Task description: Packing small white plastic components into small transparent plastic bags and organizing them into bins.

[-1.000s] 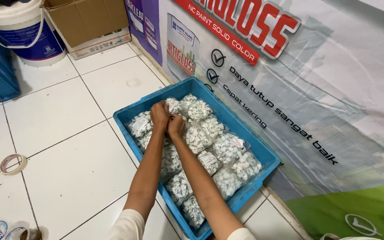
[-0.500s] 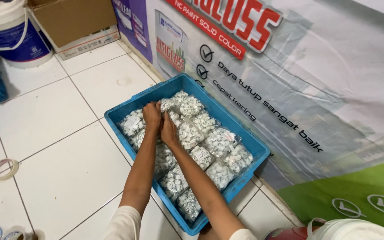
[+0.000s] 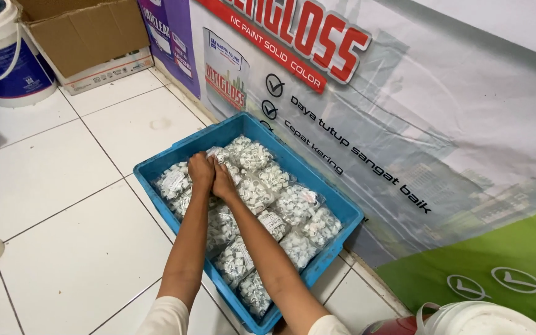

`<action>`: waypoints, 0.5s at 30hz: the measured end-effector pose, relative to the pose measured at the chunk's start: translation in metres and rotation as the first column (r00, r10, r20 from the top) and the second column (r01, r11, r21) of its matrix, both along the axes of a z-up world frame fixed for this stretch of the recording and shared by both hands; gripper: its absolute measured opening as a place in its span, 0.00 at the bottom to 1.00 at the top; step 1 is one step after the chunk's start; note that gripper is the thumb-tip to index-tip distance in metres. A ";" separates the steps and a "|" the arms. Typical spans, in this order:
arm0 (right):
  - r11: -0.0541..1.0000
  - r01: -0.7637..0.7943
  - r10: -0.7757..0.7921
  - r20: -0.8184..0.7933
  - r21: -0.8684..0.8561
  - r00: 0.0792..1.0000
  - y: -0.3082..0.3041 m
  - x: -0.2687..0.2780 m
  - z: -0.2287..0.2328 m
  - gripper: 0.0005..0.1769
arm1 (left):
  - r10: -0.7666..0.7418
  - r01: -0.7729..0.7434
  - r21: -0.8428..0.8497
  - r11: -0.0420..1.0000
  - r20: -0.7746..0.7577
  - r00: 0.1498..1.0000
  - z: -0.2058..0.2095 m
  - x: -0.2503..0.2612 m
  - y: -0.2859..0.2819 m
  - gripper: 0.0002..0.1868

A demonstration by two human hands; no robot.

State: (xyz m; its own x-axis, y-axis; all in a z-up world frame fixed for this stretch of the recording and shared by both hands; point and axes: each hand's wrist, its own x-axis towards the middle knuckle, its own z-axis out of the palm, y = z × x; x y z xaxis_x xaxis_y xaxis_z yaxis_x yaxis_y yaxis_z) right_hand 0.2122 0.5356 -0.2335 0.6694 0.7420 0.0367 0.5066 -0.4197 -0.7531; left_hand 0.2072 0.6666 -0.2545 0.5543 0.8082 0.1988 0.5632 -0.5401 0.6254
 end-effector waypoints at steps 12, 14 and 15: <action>0.951 -0.061 0.055 0.030 0.304 0.998 -0.088 0.001 -0.014 0.40 | -0.012 -0.010 0.208 0.978 0.107 0.994 0.017 0.004 -0.015 0.15; 0.971 -0.015 0.028 -0.049 0.240 0.998 -0.125 -0.003 -0.011 0.38 | -0.034 0.004 0.270 0.963 0.105 0.994 0.017 0.002 -0.015 0.14; 0.983 0.006 0.020 -0.142 0.181 0.990 -0.148 -0.008 -0.012 0.37 | -0.030 -0.003 0.336 0.942 0.093 0.995 0.015 0.002 -0.018 0.14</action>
